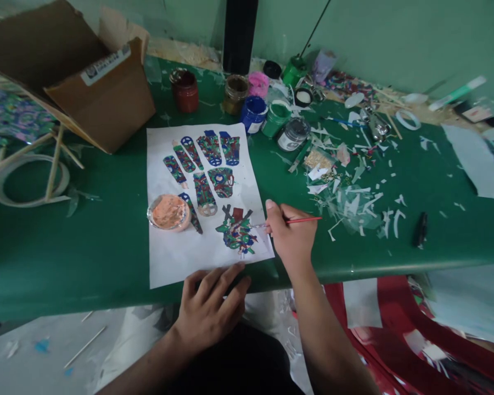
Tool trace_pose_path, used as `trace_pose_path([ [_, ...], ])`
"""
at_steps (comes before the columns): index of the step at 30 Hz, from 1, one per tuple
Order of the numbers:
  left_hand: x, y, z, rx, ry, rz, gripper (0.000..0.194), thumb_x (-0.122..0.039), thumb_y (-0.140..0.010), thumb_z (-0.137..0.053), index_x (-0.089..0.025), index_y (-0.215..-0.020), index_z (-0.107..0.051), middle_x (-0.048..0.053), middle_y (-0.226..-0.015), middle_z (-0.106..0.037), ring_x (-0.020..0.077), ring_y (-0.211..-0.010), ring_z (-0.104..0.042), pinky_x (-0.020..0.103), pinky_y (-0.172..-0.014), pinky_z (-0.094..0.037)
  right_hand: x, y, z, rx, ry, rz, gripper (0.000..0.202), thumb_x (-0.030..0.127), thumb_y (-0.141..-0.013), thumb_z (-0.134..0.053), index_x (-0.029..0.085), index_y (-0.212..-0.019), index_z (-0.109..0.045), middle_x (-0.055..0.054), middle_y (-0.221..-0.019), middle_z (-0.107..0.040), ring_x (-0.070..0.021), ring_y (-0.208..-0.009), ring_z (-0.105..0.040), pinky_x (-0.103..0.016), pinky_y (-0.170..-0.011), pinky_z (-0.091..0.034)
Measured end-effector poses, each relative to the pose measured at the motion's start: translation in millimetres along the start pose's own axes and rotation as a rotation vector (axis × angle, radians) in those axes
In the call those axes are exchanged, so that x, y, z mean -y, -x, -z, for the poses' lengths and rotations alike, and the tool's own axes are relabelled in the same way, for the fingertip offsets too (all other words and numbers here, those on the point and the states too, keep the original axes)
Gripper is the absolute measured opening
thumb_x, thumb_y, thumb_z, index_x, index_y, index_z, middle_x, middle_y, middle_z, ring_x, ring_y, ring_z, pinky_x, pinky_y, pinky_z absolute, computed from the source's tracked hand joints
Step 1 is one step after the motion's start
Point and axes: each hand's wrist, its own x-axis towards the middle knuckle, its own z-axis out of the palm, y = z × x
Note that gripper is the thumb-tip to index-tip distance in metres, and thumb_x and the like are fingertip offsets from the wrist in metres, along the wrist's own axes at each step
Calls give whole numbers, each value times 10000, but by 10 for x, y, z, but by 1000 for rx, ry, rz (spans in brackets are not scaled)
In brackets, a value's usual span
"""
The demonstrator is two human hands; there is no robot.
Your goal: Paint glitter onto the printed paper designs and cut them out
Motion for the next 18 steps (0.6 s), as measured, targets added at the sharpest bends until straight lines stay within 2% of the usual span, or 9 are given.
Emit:
trace_pose_path([
  [18, 0, 11, 7, 21, -3, -3, 205, -209, -830, -645, -243, -1029, -678, -8, -1144, -729, 197, -932, -580, 370, -784, -367, -28, -6, -11, -6, -33, 10, 431, 392, -869, -569, 209, -486, -493, 56, -398, -501, -82, -375, -485, -219, -439, -383],
])
